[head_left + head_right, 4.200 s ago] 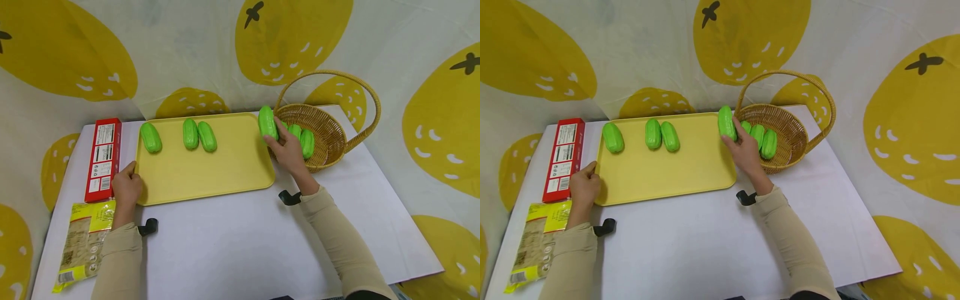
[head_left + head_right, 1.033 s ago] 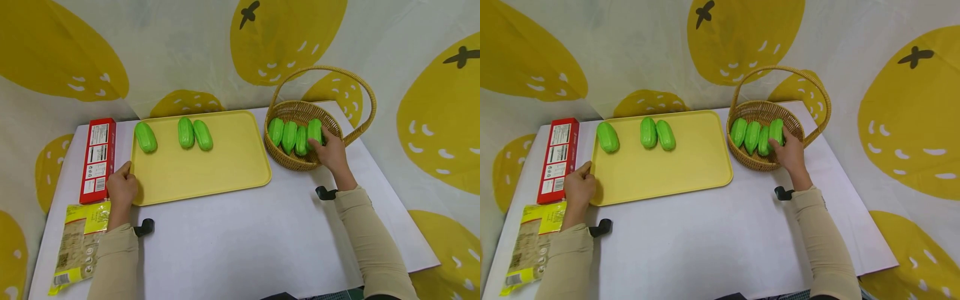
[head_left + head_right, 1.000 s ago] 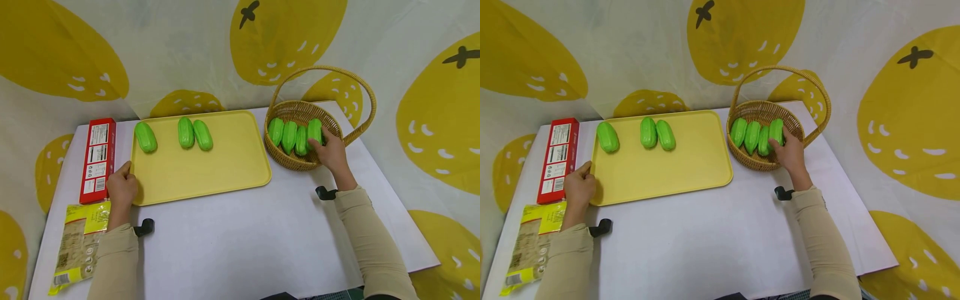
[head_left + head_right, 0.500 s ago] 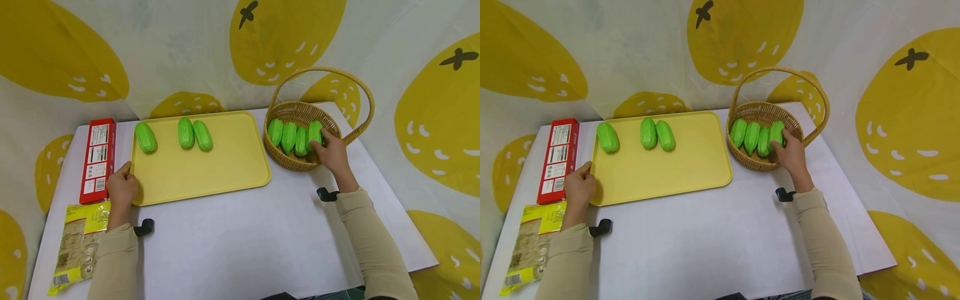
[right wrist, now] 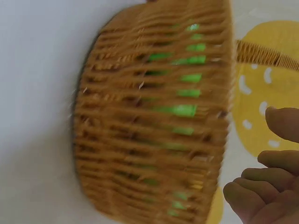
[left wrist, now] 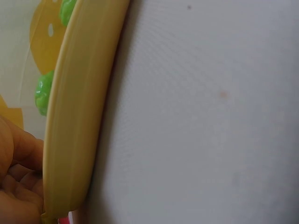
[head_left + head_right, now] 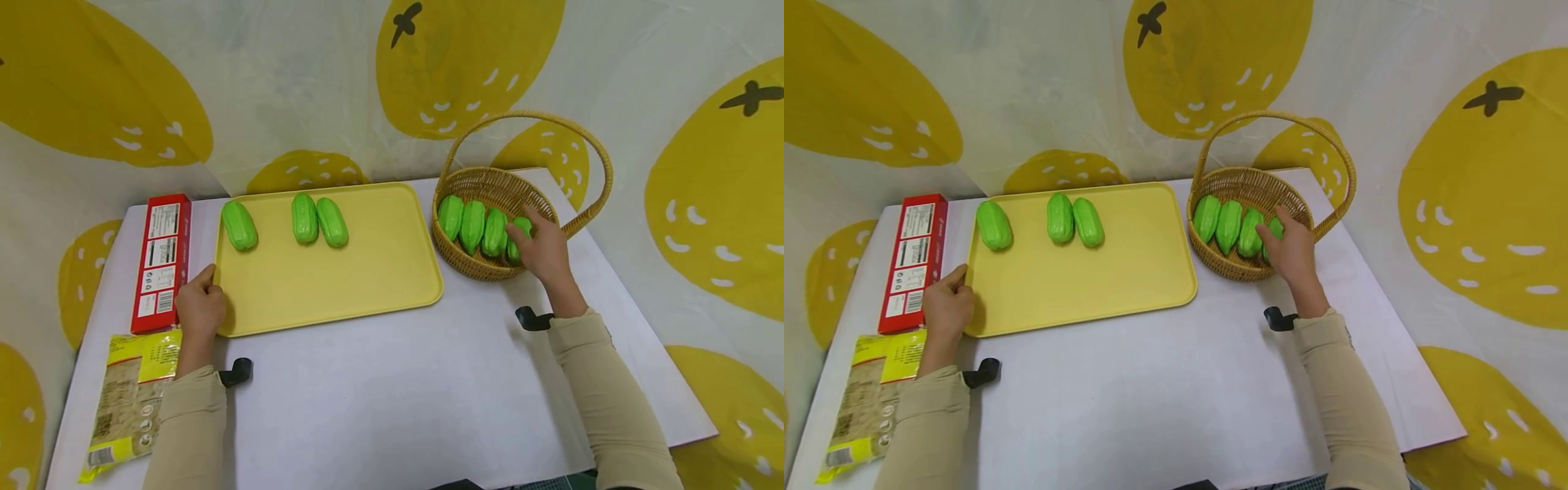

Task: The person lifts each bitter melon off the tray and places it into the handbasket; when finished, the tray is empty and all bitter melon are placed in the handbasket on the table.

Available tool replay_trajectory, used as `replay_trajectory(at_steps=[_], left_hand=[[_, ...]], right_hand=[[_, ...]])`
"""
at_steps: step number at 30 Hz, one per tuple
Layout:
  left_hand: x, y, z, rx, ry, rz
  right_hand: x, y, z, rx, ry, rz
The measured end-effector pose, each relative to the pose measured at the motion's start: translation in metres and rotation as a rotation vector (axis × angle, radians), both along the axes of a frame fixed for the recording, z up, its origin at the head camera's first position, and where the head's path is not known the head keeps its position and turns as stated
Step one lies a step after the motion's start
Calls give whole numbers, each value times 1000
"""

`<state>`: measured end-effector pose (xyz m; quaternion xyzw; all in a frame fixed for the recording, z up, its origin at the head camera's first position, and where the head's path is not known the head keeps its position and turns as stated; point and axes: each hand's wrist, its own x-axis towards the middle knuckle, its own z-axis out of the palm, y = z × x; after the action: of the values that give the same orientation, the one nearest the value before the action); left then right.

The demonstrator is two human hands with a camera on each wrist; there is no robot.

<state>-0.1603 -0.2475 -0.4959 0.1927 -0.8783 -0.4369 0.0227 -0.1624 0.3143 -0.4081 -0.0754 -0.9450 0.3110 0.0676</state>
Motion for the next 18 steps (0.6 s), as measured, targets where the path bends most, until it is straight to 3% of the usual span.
replay_trajectory(at_steps=[11, 18], left_hand=[[1, 0, -1, 11, -3, -13], [1, -1, -2, 17, -17, -12]], right_hand=[[-1, -26, 9, -75, 110, 59], [-3, -43, 12, -89, 105, 106]])
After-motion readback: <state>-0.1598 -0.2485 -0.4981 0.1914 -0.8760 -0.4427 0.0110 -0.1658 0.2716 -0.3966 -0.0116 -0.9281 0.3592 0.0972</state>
